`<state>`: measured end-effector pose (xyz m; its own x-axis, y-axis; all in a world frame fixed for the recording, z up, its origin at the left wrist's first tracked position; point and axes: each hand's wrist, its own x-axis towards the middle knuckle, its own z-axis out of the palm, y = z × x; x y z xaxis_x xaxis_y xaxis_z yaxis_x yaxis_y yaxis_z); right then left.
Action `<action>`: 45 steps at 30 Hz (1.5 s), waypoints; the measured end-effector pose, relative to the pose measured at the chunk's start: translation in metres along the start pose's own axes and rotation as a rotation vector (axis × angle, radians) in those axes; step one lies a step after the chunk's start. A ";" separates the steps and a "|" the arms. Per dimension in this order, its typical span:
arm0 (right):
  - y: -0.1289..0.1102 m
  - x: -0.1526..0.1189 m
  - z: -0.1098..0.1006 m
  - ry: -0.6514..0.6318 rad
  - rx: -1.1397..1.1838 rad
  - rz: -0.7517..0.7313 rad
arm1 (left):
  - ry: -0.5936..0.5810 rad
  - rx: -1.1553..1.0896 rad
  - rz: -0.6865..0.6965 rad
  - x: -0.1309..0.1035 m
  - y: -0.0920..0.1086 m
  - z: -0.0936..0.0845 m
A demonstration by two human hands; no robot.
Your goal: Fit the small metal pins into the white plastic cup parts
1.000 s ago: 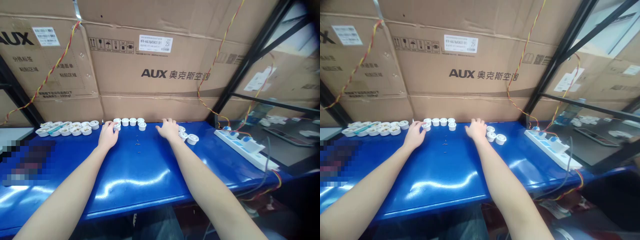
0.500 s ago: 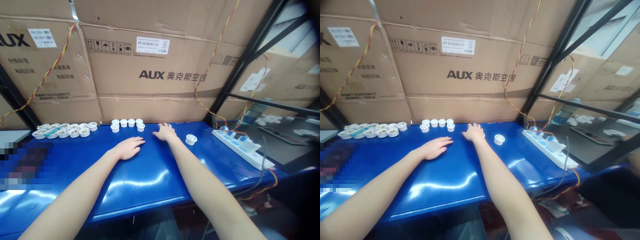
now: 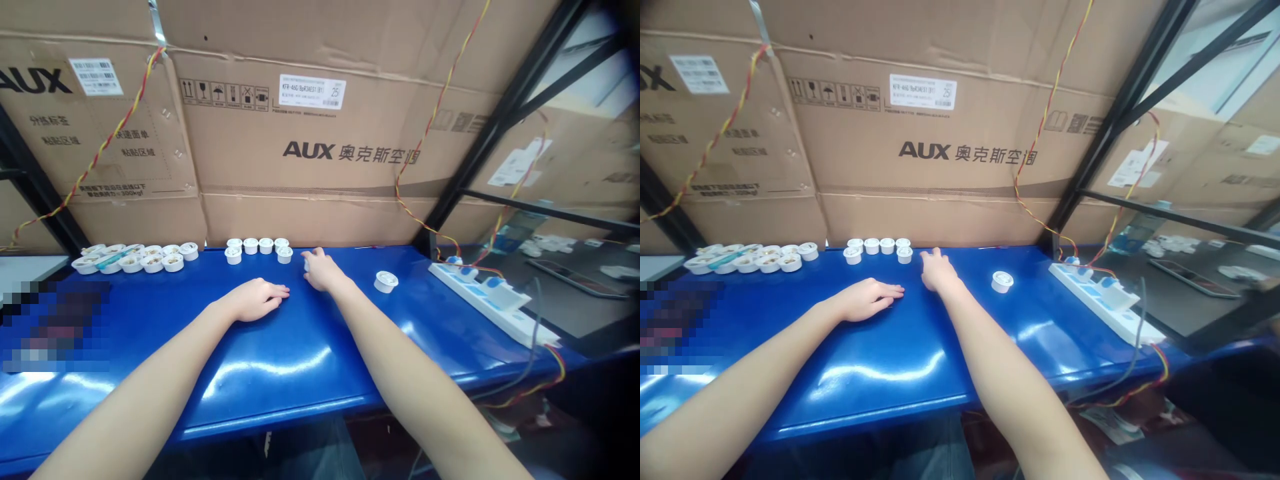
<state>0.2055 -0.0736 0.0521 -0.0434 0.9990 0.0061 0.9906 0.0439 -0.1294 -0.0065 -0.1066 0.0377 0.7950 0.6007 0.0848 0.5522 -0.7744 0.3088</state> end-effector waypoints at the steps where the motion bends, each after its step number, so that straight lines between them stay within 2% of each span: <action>1: -0.001 -0.001 -0.001 0.000 -0.002 -0.022 | 0.005 -0.011 0.004 -0.001 0.000 -0.001; 3: -0.002 -0.004 -0.006 -0.018 -0.013 0.019 | 0.011 -0.032 0.011 -0.002 -0.001 -0.001; 7: -0.001 -0.010 -0.017 -0.134 -0.035 0.139 | 0.014 -0.055 0.010 -0.003 -0.002 -0.001; 10: -0.003 -0.011 -0.017 -0.144 -0.052 0.085 | 0.023 -0.066 0.015 -0.004 -0.002 -0.002; 18: -0.008 -0.004 0.002 -0.029 0.004 -0.143 | 0.036 -0.094 0.051 -0.005 0.002 -0.001; 21: -0.008 -0.002 0.007 0.022 0.058 -0.246 | 0.196 -0.150 0.051 -0.005 -0.003 -0.001; 25: -0.008 0.003 0.014 0.074 0.196 -0.420 | 0.608 -0.158 -0.087 -0.004 -0.015 -0.003; 27: -0.008 0.006 0.018 0.086 0.276 -0.524 | 0.673 -0.160 -0.160 -0.004 -0.024 -0.002; 30: -0.008 0.008 0.022 0.087 0.387 -0.626 | 0.549 -0.181 -0.185 -0.004 -0.035 0.005; 33: -0.008 0.009 0.025 0.075 0.483 -0.628 | 0.455 -0.184 -0.206 -0.002 -0.040 0.011; 40: -0.006 0.019 0.036 0.021 0.676 -0.411 | 0.451 -0.184 -0.356 -0.003 -0.034 0.008; 42: -0.005 0.022 0.038 -0.004 0.720 -0.390 | 0.466 -0.202 -0.388 -0.004 -0.034 0.007; 45: -0.005 0.022 0.038 0.003 0.757 -0.441 | 0.465 -0.219 -0.390 -0.004 -0.034 0.007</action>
<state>0.1946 -0.0515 0.0149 -0.4010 0.8910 0.2129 0.5313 0.4155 -0.7383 -0.0272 -0.0841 0.0196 0.3274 0.8912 0.3138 0.6755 -0.4530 0.5817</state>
